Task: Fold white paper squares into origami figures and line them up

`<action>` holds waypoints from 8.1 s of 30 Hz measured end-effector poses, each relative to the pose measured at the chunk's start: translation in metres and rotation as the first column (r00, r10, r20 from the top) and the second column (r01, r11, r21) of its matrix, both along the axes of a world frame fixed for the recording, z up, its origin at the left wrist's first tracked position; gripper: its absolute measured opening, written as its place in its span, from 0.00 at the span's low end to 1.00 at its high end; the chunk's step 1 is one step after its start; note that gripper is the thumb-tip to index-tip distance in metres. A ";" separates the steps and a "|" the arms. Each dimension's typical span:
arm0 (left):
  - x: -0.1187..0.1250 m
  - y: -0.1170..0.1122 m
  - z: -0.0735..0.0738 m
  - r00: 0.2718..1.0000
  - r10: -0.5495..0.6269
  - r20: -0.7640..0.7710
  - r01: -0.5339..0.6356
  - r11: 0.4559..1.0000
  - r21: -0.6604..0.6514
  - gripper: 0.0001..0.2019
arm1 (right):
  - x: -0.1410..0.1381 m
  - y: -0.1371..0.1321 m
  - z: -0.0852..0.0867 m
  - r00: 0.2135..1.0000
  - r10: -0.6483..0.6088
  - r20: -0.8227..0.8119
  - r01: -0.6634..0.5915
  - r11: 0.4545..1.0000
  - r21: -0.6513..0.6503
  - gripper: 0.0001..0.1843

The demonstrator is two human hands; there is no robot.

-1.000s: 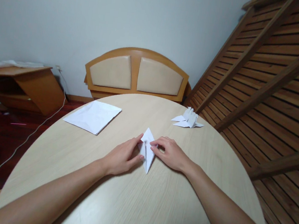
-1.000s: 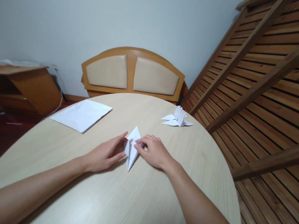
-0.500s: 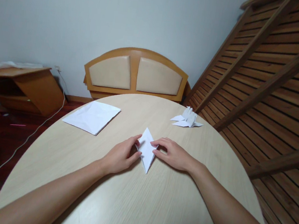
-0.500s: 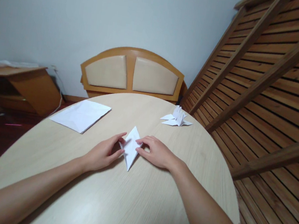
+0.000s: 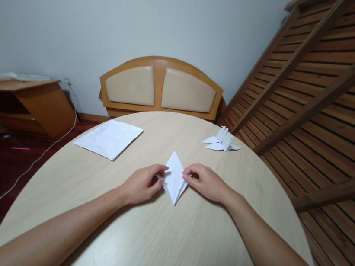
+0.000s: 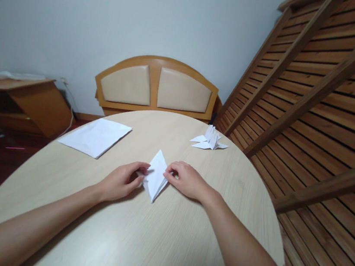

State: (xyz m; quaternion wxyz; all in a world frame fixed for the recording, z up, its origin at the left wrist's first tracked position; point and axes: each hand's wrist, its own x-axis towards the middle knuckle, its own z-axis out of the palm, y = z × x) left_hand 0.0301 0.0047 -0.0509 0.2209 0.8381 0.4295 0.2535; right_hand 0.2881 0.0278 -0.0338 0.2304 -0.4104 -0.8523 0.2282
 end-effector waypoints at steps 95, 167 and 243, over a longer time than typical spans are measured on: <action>0.016 -0.008 0.015 0.904 0.150 0.400 -0.197 0.977 0.079 0.07 | -0.039 -0.022 0.003 0.952 -0.167 0.257 0.103 0.964 0.245 0.16; 0.006 -0.001 0.010 0.916 0.395 -0.065 -0.397 0.918 -0.023 0.08 | -0.041 -0.023 -0.010 0.988 -0.134 -0.080 0.137 0.990 0.038 0.19; 0.003 0.005 -0.003 0.927 0.374 0.034 -0.374 0.927 -0.021 0.09 | -0.039 -0.020 -0.007 0.994 -0.065 -0.092 0.066 0.998 0.014 0.24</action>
